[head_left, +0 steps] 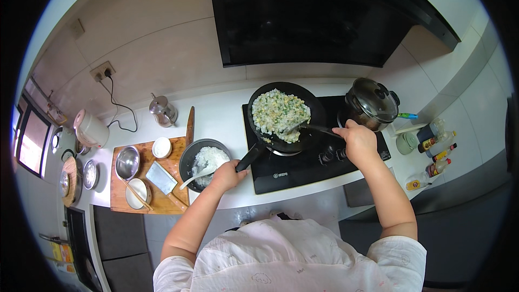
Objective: The person stirs a mixture of rice and vegetables in a frying pan on a stove using a spatula. They then scoop cooked white rice from a separate bowl and add it to the pan, continuing to stir the ingredients together. Finally, the person places the bowl of remaining rice into the refrigerator.
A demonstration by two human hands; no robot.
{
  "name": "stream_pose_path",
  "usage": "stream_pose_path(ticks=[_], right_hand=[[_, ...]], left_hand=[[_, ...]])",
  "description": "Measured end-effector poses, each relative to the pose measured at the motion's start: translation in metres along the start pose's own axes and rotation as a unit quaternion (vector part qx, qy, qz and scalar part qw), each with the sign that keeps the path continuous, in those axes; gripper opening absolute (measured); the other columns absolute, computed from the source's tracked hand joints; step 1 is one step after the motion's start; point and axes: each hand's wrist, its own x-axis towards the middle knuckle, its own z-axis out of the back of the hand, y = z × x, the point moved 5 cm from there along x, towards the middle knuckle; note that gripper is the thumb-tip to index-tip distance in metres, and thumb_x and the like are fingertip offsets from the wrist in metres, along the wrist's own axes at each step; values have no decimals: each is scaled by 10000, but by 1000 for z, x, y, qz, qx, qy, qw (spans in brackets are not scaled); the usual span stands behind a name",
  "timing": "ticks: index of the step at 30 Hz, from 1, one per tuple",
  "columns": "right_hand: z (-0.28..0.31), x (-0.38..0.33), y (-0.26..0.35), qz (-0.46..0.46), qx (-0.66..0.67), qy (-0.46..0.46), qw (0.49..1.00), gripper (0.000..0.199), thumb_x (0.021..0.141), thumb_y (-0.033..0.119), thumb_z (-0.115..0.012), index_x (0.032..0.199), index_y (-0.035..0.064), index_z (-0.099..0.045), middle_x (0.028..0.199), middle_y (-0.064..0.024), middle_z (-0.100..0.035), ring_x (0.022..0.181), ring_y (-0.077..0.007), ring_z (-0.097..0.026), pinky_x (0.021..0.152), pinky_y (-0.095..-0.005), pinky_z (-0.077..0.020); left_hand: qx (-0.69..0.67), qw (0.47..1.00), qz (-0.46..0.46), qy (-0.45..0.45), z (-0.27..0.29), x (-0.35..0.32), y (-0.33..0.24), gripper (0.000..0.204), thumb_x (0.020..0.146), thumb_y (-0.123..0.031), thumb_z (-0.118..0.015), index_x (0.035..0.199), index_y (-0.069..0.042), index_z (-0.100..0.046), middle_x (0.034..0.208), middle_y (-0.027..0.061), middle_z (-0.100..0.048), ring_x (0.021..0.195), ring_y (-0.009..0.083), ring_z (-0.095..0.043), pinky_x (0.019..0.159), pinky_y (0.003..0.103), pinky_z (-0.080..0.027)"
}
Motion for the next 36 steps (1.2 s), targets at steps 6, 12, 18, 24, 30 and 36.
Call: stream_pose_path(ticks=[6, 12, 18, 24, 30, 36], right_hand=[[-16, -11, -5, 2, 12, 13, 1000, 336, 720, 11, -626, 979, 199, -725, 808, -67, -558, 743, -276, -613, 622, -388, -495], [-1, -16, -6, -17, 21, 2, 1000, 363, 686, -18, -628, 969, 187, -728, 800, -73, -562, 748, -288, -613, 635, -399, -490], [-8, -17, -11, -18, 24, 11, 999, 369, 678, -24, -633, 962, 191, -729, 805, -73, -563, 762, -287, -615, 640, -396, -492], [-5, -21, -11, -21, 19, 33, 999, 408, 679, -41, -622, 997, 192, -725, 811, -77, -565, 759, -290, -612, 634, -397, -489], [-1, -21, -14, -17, 30, 18, 999, 397, 675, -41, -621, 977, 191, -732, 813, -74, -568, 756, -293, -615, 636, -395, -492], [-20, -19, -10, -17, 28, 43, 999, 393, 678, -46, -605, 969, 186, -732, 814, -76, -569, 763, -293, -617, 640, -399, -492]], left_hand=[[-13, 1000, -2, 7, -2, 2, -2, 353, 799, -356, -692, 922, -29, -639, 668, 132, -609, 615, 269, -599, 625, 373, -474], [-14, 1000, 15, 11, 2, -3, -7, 351, 805, -351, -691, 910, -21, -634, 647, 126, -603, 578, 254, -590, 595, 377, -468], [1, 1000, -26, -11, -2, 2, -1, 351, 806, -347, -690, 909, -18, -630, 641, 122, -595, 573, 251, -583, 591, 374, -465], [-9, 1000, 11, 11, 3, -3, -9, 354, 804, -346, -691, 918, -16, -632, 659, 129, -600, 601, 260, -589, 613, 373, -469], [-2, 1000, -15, -8, -1, 2, -1, 349, 804, -346, -695, 917, -22, -632, 646, 122, -593, 578, 249, -578, 591, 369, -465], [-21, 1000, 20, 14, 0, -2, -6, 351, 804, -348, -695, 922, -22, -633, 650, 122, -595, 588, 250, -578, 599, 371, -465]])
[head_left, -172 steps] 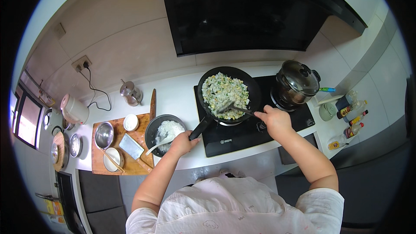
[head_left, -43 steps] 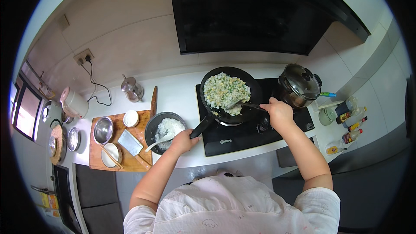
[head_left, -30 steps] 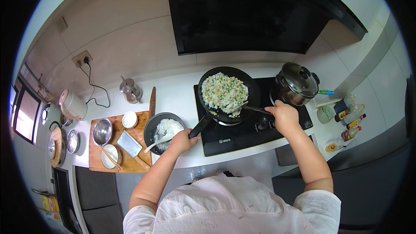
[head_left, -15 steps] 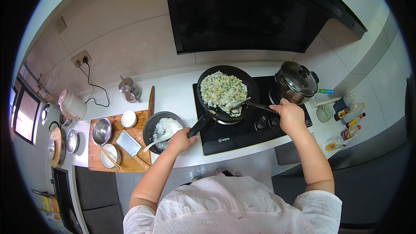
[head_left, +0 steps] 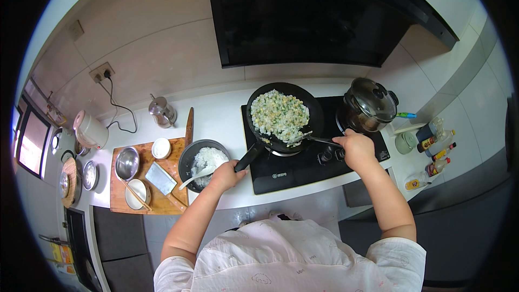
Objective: The person stirs a mixture of rice and vegetables in a frying pan on a stove using a spatula. They then scoop cooked white rice from a separate bowl and add it to the pan, continuing to stir the ingredients together. Finally, the person places the bowl of remaining rice into the refrigerator.
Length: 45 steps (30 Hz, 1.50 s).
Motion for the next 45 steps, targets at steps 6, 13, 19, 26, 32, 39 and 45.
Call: stream_pose_path(ticks=[6, 13, 19, 26, 32, 39, 45], right_hand=[[3, 18, 5, -9, 17, -95, 995, 381, 689, -34, -617, 977, 188, -730, 796, -70, -549, 719, -279, -613, 604, -387, -494], [12, 37, 10, 3, 12, -120, 993, 349, 713, 3, -613, 988, 186, -723, 794, -77, -542, 701, -284, -609, 590, -398, -489], [-39, 51, 23, 31, -19, -90, 995, 285, 775, 91, -584, 997, 207, -720, 797, -72, -543, 687, -268, -615, 582, -378, -497], [-8, 69, 29, -1, 37, -120, 992, 361, 733, 1, -589, 1023, 180, -706, 847, -85, -572, 745, -291, -626, 620, -408, -500], [-48, 93, 34, 12, -6, -78, 997, 339, 759, 44, -599, 1045, 194, -702, 844, -85, -563, 755, -280, -629, 628, -390, -509], [-41, 92, 44, 21, -39, -48, 998, 259, 784, 88, -595, 985, 205, -709, 846, -69, -571, 759, -264, -637, 629, -382, -510], [-18, 96, 41, 1, -26, -59, 998, 313, 767, 59, -599, 1019, 205, -710, 875, -73, -578, 785, -261, -641, 652, -377, -516]], left_hand=[[5, 1000, -17, -6, -2, 4, 4, 357, 805, -353, -693, 930, -24, -636, 651, 127, -594, 592, 255, -579, 608, 371, -466], [6, 1000, -14, -9, -2, 4, 8, 352, 805, -353, -690, 942, -31, -646, 672, 131, -612, 620, 258, -599, 639, 364, -478], [1, 1000, -8, -1, -2, 3, 0, 358, 798, -358, -697, 927, -27, -651, 709, 149, -625, 667, 287, -610, 674, 375, -480], [54, 997, -43, -31, -6, 9, 14, 353, 813, -369, -668, 1006, -74, -654, 668, 108, -645, 595, 247, -642, 626, 359, -503], [49, 998, -24, -12, -4, 9, 10, 362, 810, -374, -669, 1016, -77, -655, 738, 130, -664, 684, 279, -657, 683, 377, -505], [48, 999, -19, -8, -6, 9, 10, 366, 812, -376, -668, 1021, -75, -654, 742, 136, -664, 680, 283, -657, 681, 379, -506], [47, 999, -8, -10, -2, 3, 4, 359, 812, -372, -667, 1003, -69, -655, 741, 142, -662, 685, 289, -657, 684, 377, -507]])
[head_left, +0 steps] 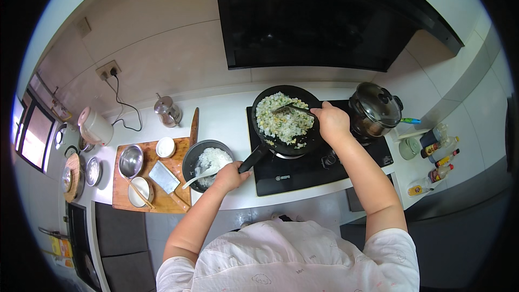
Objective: The person stirs a mixture of rice and vegetables in a frying pan on a stove using a spatula. They then scoop cooked white rice from a separate bowl and add it to the pan, continuing to stir the ingredients together. Finally, the person places the bowl of remaining rice into the refrigerator.
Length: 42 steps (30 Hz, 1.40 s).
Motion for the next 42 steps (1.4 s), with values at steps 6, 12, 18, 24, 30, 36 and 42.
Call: stream_pose_path(ticks=[6, 12, 18, 24, 30, 36, 42], right_hand=[[-18, 3, 0, 11, -10, 15, 1000, 298, 744, 61, -613, 986, 203, -714, 887, -78, -592, 780, -259, -649, 640, -359, -526], [-1, 4, 0, -13, 23, 35, 999, 382, 730, 7, -603, 1039, 206, -706, 927, -89, -601, 848, -286, -641, 700, -384, -527], [-9, 1, -28, -27, 65, 42, 997, 306, 777, 71, -587, 1021, 210, -707, 955, -100, -620, 873, -295, -640, 726, -397, -522], [14, -36, -65, -111, 50, 43, 992, 365, 749, 37, -643, 1085, 173, -689, 930, -105, -616, 870, -318, -626, 746, -416, -511], [-15, -51, -76, -140, 100, 28, 985, 360, 754, 44, -621, 1084, 171, -688, 939, -112, -611, 869, -322, -625, 749, -421, -512], [0, -68, -77, -137, 112, 27, 984, 346, 754, 65, -628, 1076, 175, -691, 939, -116, -608, 862, -322, -624, 745, -424, -511], [-9, -69, -80, -144, 106, 27, 983, 354, 748, 65, -639, 1078, 180, -690, 935, -117, -609, 856, -326, -624, 736, -424, -511]], left_hand=[[-28, 999, 21, 22, -3, 5, 2, 350, 810, -364, -669, 988, -64, -656, 730, 141, -659, 677, 283, -656, 669, 378, -507], [3, 1000, -13, -9, 1, 1, 0, 334, 811, -349, -672, 984, -64, -656, 697, 126, -648, 625, 257, -645, 640, 371, -503], [-13, 1000, -2, 8, 0, 1, -1, 339, 813, -355, -668, 984, -62, -655, 712, 132, -651, 647, 268, -649, 652, 375, -505], [-3, 1000, -16, -11, -1, 1, 2, 326, 819, -346, -666, 968, -56, -651, 640, 108, -630, 581, 243, -636, 609, 364, -502], [-28, 999, -14, 8, 1, 0, -4, 308, 833, -331, -660, 937, -43, -634, 594, 84, -610, 498, 197, -605, 543, 340, -487], [-41, 999, -2, 15, -2, 0, 1, 307, 833, -328, -662, 937, -41, -632, 587, 76, -603, 484, 185, -592, 534, 332, -482], [-40, 999, -10, 17, -3, 2, 1, 302, 834, -317, -663, 951, -41, -632, 593, 79, -605, 486, 185, -594, 536, 333, -485]])
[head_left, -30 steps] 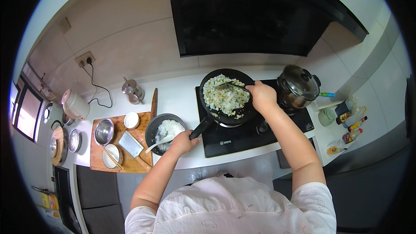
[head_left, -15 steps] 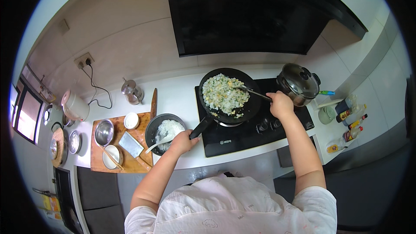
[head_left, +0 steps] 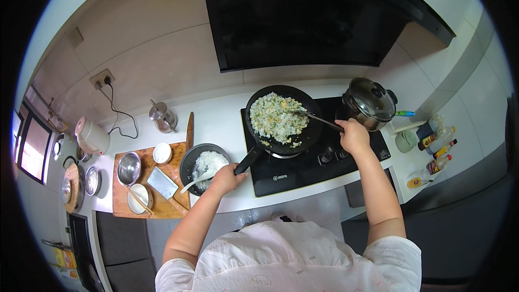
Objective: The person stirs a mixture of rice and vegetables in a frying pan on a stove using a spatula. They then scoop cooked white rice from a separate bowl and add it to the pan, continuing to stir the ingredients together. Finally, the person places the bowl of remaining rice into the refrigerator.
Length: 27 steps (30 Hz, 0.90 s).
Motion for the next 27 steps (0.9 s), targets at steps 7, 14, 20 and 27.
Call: stream_pose_path(ticks=[7, 14, 20, 27], right_hand=[[-5, -5, -6, -13, -7, 29, 999, 356, 757, 68, -644, 1093, 179, -686, 926, -117, -614, 867, -323, -625, 748, -418, -513], [6, -5, -8, -22, 26, 22, 999, 346, 766, 64, -639, 1089, 178, -688, 941, -120, -618, 885, -319, -625, 767, -416, -513], [6, -8, -7, -20, 32, 22, 999, 349, 754, 46, -653, 1086, 152, -687, 906, -135, -620, 873, -334, -619, 764, -411, -500], [0, -5, -13, -25, 15, 20, 999, 351, 763, 64, -637, 1095, 168, -685, 933, -123, -617, 885, -330, -619, 772, -414, -507]], left_hand=[[2, 1000, 5, -2, 1, -2, -4, 301, 829, -315, -670, 940, -38, -633, 592, 81, -605, 483, 186, -592, 536, 331, -487], [-8, 1000, 17, 4, 2, -4, -4, 308, 829, -322, -671, 933, -35, -633, 588, 80, -605, 481, 183, -592, 534, 330, -486], [9, 999, -34, -19, -2, 4, 4, 301, 828, -319, -671, 931, -39, -636, 584, 79, -602, 477, 182, -589, 532, 330, -483], [-30, 1000, 10, 5, -2, 1, 3, 296, 830, -312, -671, 933, -37, -635, 586, 75, -602, 478, 176, -588, 525, 326, -479]])
